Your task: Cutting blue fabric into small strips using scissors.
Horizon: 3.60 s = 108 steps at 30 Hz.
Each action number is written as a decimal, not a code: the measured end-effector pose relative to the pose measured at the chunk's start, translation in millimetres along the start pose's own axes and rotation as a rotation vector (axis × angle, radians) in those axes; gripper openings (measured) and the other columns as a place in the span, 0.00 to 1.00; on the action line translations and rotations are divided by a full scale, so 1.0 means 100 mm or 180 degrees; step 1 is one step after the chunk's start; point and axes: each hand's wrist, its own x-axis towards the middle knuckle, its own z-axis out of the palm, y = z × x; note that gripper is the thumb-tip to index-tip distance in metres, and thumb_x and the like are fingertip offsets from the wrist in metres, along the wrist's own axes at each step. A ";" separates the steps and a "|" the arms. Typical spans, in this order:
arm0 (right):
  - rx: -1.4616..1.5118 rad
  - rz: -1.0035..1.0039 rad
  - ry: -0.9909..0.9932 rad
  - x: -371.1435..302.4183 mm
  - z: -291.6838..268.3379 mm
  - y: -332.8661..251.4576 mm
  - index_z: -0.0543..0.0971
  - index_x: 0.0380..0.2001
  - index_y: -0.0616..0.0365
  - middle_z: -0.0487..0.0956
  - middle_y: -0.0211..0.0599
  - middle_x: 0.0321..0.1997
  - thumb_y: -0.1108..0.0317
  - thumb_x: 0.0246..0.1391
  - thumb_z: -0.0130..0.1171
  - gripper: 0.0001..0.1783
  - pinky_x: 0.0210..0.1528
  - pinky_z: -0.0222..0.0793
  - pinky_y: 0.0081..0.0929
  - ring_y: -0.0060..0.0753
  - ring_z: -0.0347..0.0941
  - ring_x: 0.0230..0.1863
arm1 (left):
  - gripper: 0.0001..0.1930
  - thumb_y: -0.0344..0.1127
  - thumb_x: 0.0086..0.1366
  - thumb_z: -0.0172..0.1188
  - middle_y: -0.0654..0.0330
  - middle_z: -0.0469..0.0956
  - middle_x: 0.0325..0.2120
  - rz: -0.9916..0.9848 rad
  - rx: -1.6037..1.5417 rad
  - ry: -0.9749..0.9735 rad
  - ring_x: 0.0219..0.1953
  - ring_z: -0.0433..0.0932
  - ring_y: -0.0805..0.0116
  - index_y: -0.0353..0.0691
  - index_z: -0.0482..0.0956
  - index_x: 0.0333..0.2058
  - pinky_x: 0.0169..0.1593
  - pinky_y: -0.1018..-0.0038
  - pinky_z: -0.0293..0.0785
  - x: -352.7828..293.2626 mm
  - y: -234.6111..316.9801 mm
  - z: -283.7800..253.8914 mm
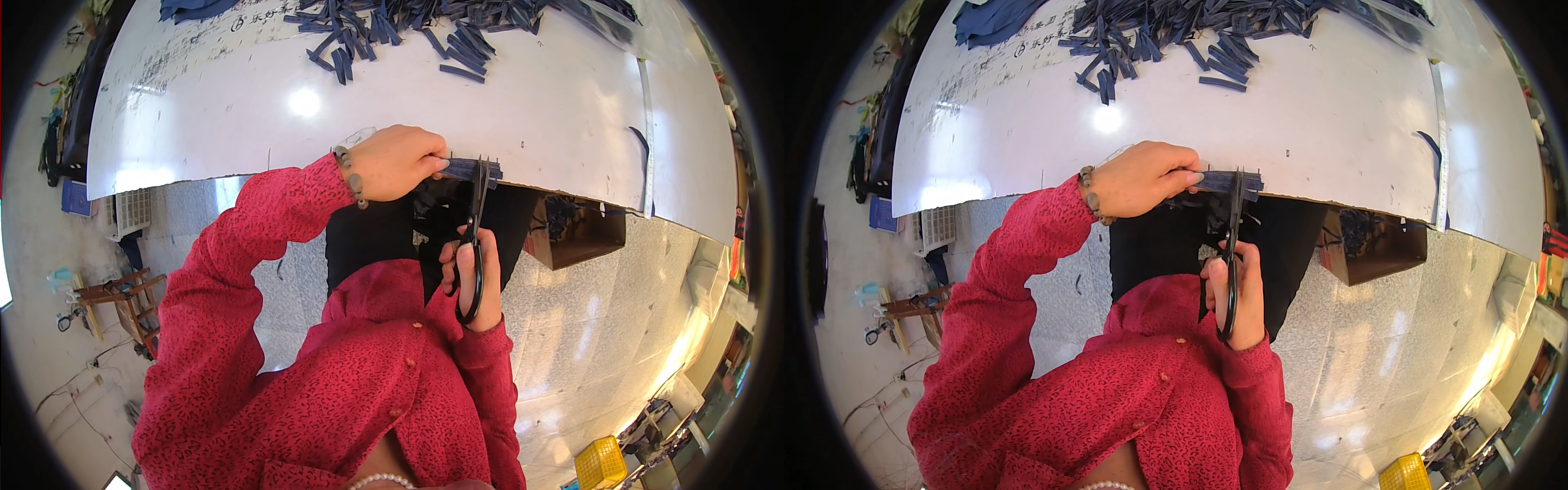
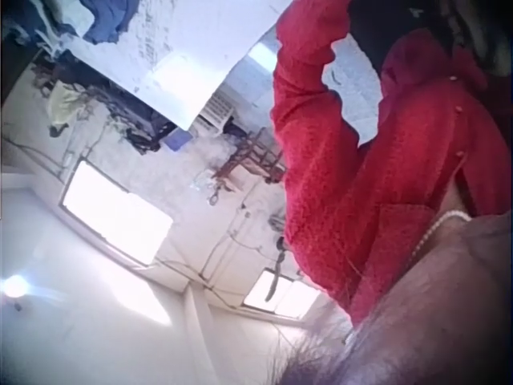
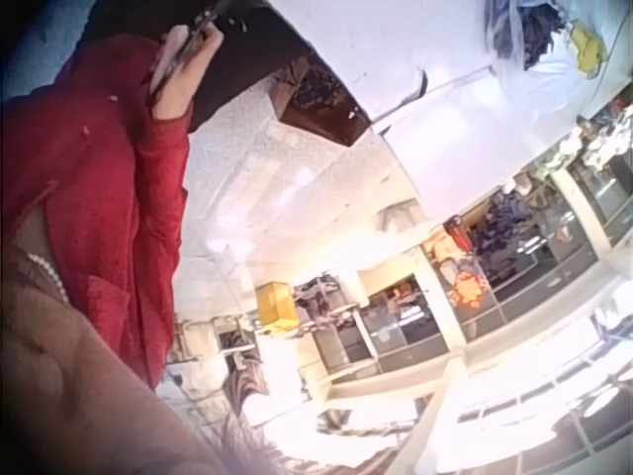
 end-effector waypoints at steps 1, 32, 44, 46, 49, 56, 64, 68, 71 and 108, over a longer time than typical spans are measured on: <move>-0.0123 -0.0081 -0.0083 -0.03 -0.01 -0.01 0.62 0.48 0.60 0.70 0.34 0.29 0.55 0.63 0.47 0.20 0.22 0.58 0.15 0.17 0.61 0.22 | 0.10 0.37 0.63 0.50 0.54 0.74 0.20 0.0022 -0.0030 -0.0031 0.24 0.73 0.60 0.35 0.74 0.31 0.30 0.68 0.67 0.01 -0.01 0.00; -0.0644 0.0075 -0.0008 0.13 0.11 0.00 0.68 0.39 0.63 0.68 0.27 0.18 0.50 0.58 0.55 0.24 0.20 0.58 0.17 0.16 0.62 0.17 | 0.12 0.39 0.62 0.51 0.53 0.78 0.23 -0.0333 -0.0184 -0.0223 0.29 0.77 0.53 0.38 0.79 0.28 0.35 0.64 0.70 0.03 0.06 -0.05; -0.0993 0.0449 0.0091 0.13 0.14 -0.28 0.69 0.34 0.60 0.65 0.26 0.13 0.51 0.58 0.55 0.20 0.14 0.53 0.17 0.15 0.57 0.12 | 0.12 0.38 0.61 0.52 0.52 0.79 0.24 -0.0237 -0.0162 -0.0157 0.29 0.77 0.53 0.36 0.80 0.29 0.36 0.64 0.72 0.07 0.02 -0.06; -0.1057 0.0491 0.0128 0.15 0.13 -0.30 0.71 0.34 0.63 0.68 0.28 0.13 0.52 0.57 0.57 0.22 0.18 0.55 0.18 0.16 0.61 0.15 | 0.12 0.38 0.60 0.52 0.51 0.79 0.24 -0.0239 -0.0129 -0.0096 0.29 0.77 0.53 0.36 0.80 0.30 0.35 0.63 0.72 0.08 -0.02 -0.04; -0.1225 0.0408 0.0126 0.21 0.13 -0.33 0.71 0.33 0.64 0.68 0.29 0.12 0.50 0.56 0.58 0.23 0.19 0.56 0.19 0.17 0.61 0.15 | 0.11 0.36 0.61 0.52 0.55 0.77 0.21 -0.0222 -0.0117 -0.0024 0.25 0.74 0.62 0.34 0.78 0.30 0.32 0.69 0.70 0.09 -0.04 -0.06; -0.1623 0.0282 0.0058 0.29 0.09 -0.34 0.71 0.32 0.65 0.69 0.33 0.12 0.47 0.56 0.57 0.26 0.19 0.58 0.22 0.21 0.63 0.15 | 0.10 0.34 0.62 0.52 0.60 0.74 0.18 -0.0329 -0.0313 -0.0035 0.21 0.70 0.76 0.32 0.75 0.29 0.28 0.76 0.68 0.09 -0.03 -0.11; -0.1732 0.0278 -0.0032 0.34 0.04 -0.36 0.72 0.31 0.66 0.71 0.37 0.13 0.46 0.54 0.59 0.28 0.21 0.62 0.23 0.23 0.66 0.16 | 0.10 0.35 0.62 0.52 0.63 0.75 0.19 -0.0384 -0.0232 -0.0100 0.22 0.70 0.79 0.32 0.76 0.30 0.28 0.79 0.68 0.13 -0.11 -0.11; -0.1985 0.0087 -0.0043 0.38 -0.05 -0.39 0.73 0.32 0.67 0.72 0.39 0.14 0.45 0.52 0.60 0.29 0.18 0.61 0.24 0.23 0.68 0.15 | 0.11 0.35 0.63 0.52 0.65 0.74 0.19 -0.0424 -0.0386 -0.0209 0.21 0.67 0.81 0.32 0.77 0.29 0.27 0.81 0.66 0.15 -0.09 -0.15; -0.1766 0.0561 -0.0312 0.41 -0.08 -0.48 0.71 0.35 0.61 0.68 0.31 0.13 0.46 0.54 0.58 0.25 0.11 0.54 0.19 0.18 0.61 0.11 | 0.11 0.35 0.64 0.52 0.67 0.72 0.18 -0.0378 -0.0294 -0.0202 0.21 0.66 0.81 0.32 0.77 0.29 0.28 0.81 0.64 0.13 -0.04 -0.17; 0.0285 -0.1022 0.0236 0.36 -0.28 -0.66 0.62 0.47 0.59 0.74 0.35 0.34 0.86 0.46 0.57 0.25 0.39 0.72 0.19 0.24 0.73 0.34 | 0.11 0.36 0.67 0.52 0.66 0.72 0.16 0.0118 -0.2103 -0.0016 0.20 0.66 0.79 0.34 0.77 0.32 0.26 0.80 0.63 -0.06 0.46 0.42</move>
